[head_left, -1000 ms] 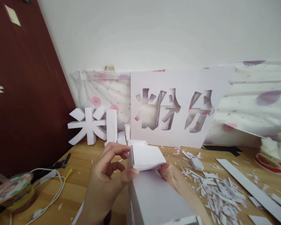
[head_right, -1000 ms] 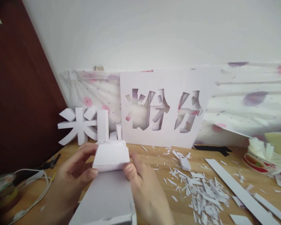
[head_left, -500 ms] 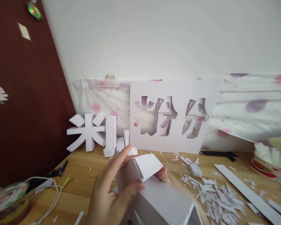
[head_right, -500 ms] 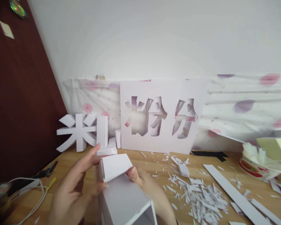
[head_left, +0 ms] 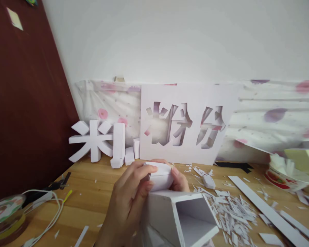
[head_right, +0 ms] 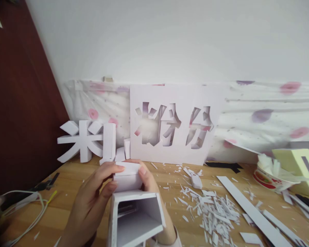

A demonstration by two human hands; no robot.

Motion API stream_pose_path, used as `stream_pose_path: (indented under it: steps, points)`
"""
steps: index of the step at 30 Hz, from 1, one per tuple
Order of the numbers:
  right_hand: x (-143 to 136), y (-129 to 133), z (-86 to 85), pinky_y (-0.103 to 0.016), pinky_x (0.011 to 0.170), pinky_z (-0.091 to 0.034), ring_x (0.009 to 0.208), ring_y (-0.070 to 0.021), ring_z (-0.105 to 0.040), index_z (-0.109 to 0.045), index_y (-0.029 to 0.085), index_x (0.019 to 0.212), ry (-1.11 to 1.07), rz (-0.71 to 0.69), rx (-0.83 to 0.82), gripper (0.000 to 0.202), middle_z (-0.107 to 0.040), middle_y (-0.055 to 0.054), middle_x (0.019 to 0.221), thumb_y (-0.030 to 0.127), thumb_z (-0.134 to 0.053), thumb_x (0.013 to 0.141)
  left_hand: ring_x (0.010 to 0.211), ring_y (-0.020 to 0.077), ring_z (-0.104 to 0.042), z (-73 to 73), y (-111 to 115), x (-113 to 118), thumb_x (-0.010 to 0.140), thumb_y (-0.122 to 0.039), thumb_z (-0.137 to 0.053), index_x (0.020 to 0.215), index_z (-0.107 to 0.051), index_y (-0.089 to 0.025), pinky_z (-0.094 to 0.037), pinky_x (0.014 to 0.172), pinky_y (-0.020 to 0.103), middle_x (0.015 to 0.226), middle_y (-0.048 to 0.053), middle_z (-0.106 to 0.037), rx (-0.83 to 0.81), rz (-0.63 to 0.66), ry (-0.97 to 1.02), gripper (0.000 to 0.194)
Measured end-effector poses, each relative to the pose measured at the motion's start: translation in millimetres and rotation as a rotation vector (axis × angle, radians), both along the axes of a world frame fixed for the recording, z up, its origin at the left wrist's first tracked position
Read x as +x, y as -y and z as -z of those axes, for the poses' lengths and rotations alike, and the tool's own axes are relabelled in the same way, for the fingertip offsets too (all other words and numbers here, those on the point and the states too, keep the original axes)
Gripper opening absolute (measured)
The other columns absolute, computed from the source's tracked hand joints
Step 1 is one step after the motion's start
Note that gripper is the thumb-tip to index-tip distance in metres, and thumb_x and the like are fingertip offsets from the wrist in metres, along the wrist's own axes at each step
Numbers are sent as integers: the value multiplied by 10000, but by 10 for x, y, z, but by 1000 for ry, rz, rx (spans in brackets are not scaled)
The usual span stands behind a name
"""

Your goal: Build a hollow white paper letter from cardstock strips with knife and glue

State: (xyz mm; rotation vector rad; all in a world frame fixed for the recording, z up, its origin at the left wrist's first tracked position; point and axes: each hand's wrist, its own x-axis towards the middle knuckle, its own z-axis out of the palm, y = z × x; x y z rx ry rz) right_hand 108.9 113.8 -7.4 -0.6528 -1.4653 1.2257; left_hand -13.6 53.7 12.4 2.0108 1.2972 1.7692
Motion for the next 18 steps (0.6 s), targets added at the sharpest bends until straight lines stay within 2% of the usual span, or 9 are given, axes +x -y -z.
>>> stream_pose_path:
  steps: [2,4,9,13,15,18]
  points:
    - [16,24,-14,-412,831,-561,936,-329,-724,-699,276,1000,-254,-174,-204,526,-763,-62,951,746,-594,790,1102,181,-670,4,-7,10,1030,-272,-543,1134,-696,-343,-488,939,270,1180,1,-747,-21,15,47,199]
    - [46,44,-16,-396,842,-540,913,-298,-704,-708,286,984,-366,-263,-318,475,-755,-37,932,696,-686,746,1096,179,-670,12,-11,7,1026,-286,-555,1129,-703,-346,-495,935,269,1175,-6,-748,-17,15,62,190]
    - [94,114,-47,-328,770,-513,803,-231,-681,-737,284,992,-426,-313,-387,448,-765,-16,919,670,-696,769,1101,203,-681,74,4,18,1013,-361,-572,1132,-720,-339,-541,916,294,1171,6,-749,-13,-6,85,191]
    - [107,193,-125,-366,841,-515,898,-268,-704,-734,283,1049,-456,-365,-413,581,-782,-42,976,796,-556,844,1107,214,-702,142,44,37,965,-450,-639,1275,-669,-330,-579,910,291,1295,8,-724,-72,-107,229,334]
    - [127,212,-157,-384,876,-511,948,-279,-710,-720,286,1069,-457,-434,-415,622,-782,-46,1015,819,-457,887,1098,231,-717,152,62,26,934,-476,-669,1322,-626,-299,-603,887,293,1333,32,-710,-73,-106,266,429]
    - [175,198,-169,-413,966,-492,1076,-297,-696,-704,280,1112,-420,-488,-385,618,-777,-51,1103,806,-449,911,1018,251,-744,131,71,2,930,-498,-655,1278,-643,-255,-631,807,310,1312,73,-717,-71,-68,243,425]
